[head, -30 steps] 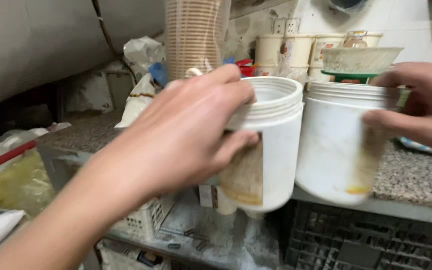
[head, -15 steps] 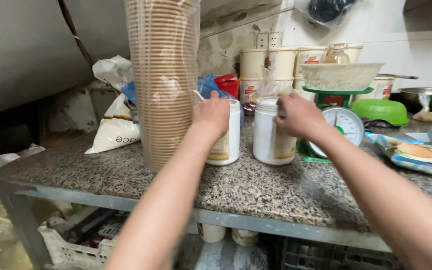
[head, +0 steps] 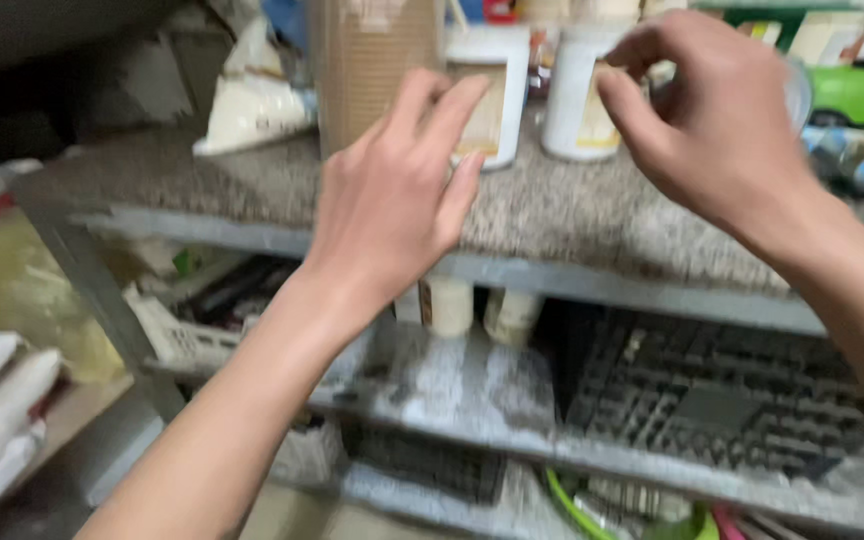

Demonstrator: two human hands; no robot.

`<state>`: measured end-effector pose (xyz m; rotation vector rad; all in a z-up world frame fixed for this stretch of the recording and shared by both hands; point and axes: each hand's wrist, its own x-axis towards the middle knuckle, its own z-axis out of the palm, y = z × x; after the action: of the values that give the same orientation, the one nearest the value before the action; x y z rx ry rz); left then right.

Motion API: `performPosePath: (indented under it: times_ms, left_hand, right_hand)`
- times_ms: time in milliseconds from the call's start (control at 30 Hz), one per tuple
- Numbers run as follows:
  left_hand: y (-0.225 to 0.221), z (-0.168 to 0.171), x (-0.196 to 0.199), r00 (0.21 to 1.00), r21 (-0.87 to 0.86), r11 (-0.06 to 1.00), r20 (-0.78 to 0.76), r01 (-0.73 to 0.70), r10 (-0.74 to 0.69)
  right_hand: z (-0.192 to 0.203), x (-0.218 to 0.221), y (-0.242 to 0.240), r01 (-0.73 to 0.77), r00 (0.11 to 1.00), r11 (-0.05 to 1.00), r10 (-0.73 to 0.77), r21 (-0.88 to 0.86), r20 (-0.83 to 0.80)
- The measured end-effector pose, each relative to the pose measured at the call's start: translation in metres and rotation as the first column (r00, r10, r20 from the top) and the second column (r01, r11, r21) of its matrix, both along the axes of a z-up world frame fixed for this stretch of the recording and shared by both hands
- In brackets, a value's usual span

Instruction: The person organizes and prepares various baking ingredients by moving containers, opening a bag of crackers with scissors, transferring them into a bowl, and then measuring out and mixing powders in a smaller container before adding them to a large mixing bowl.

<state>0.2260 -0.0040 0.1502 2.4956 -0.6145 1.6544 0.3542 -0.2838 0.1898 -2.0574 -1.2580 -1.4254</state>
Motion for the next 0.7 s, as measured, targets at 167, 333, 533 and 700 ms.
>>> performPosePath:
  times_ms: [167, 333, 533, 700]
  left_hand:
    - [0.011, -0.129, -0.039, 0.999, -0.064, 0.998, 0.034, 0.01, -0.007]
    - [0.017, -0.222, 0.01, 0.958, -0.093, 0.993, -0.27, 0.071, -0.093]
    - [0.013, -0.269, 0.14, 0.784, -0.1, 0.973, -0.612, -0.206, 0.103]
    - [0.017, -0.281, 0.229, 0.762, -0.061, 0.928, -0.592, -0.368, 0.263]
  right_hand:
    - [-0.11, -0.144, 0.007, 0.027, 0.961, 0.994, -0.055, -0.103, -0.271]
    - [-0.226, -0.094, 0.031, 0.051, 0.78, 0.905, -0.3, -0.422, -0.55]
    - [-0.268, 0.04, 0.075, 0.204, 0.675, 0.914, -0.391, -0.351, -0.626]
    - [-0.341, 0.186, 0.093, 0.356, 0.584, 0.906, -0.406, -0.229, -0.703]
